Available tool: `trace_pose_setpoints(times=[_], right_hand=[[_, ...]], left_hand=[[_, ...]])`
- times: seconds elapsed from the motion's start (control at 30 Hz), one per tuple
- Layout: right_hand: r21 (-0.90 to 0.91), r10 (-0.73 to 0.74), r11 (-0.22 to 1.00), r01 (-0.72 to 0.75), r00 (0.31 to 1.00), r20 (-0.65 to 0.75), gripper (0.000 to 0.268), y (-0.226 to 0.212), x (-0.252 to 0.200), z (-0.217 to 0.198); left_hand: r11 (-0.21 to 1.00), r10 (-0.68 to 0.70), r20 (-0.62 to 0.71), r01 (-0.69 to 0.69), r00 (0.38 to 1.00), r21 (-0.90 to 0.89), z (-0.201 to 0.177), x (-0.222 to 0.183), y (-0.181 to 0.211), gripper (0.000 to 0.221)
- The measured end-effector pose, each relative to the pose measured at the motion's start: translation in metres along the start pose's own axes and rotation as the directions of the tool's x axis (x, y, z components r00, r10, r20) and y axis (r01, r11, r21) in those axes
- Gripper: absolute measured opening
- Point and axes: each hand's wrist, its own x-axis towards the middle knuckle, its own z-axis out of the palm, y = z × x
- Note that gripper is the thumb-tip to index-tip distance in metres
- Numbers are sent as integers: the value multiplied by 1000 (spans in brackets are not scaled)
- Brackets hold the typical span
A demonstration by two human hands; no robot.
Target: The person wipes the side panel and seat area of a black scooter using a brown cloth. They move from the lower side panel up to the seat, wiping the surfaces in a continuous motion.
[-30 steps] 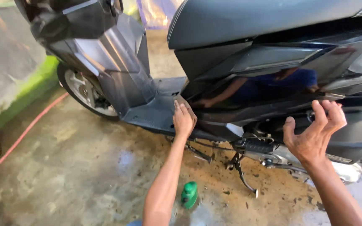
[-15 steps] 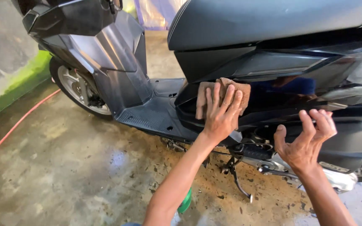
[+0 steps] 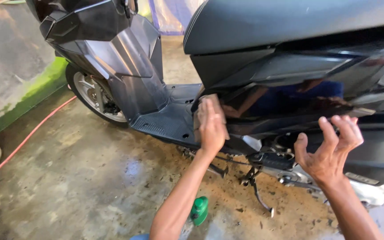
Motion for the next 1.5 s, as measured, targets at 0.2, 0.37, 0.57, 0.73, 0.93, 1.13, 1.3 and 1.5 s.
trace_pose_setpoints(times=[0.2,0.37,0.57,0.73,0.93,1.13,1.3,1.5], right_hand=[[-26,-15,1000,15,1000,-19,53,4,7,-8],[-38,24,999,-24,1000,-10,55,14,1,3],[-46,26,999,-27,1000,-11,57,13,-1,2],[-51,27,998,-27,1000,-4,57,12,-1,0],[-85,34,996,-34,999,0,56,20,1,1],[-78,47,996,-48,999,-13,57,22,-1,-7],[-71,22,997,-24,1000,-22,54,25,-7,-8],[-82,47,995,-49,999,-23,56,27,-3,-7]], left_hand=[[861,494,-240,-508,835,6,-18,99,146,19],[865,496,-59,-488,866,117,51,54,72,63],[883,463,-30,-459,886,96,13,-1,6,59],[894,441,6,-440,897,87,33,12,29,75],[812,569,80,-575,818,104,42,68,114,51],[759,646,6,-644,763,101,29,34,26,56],[772,596,161,-617,787,156,4,3,-7,77],[677,718,102,-725,688,126,46,63,105,50]])
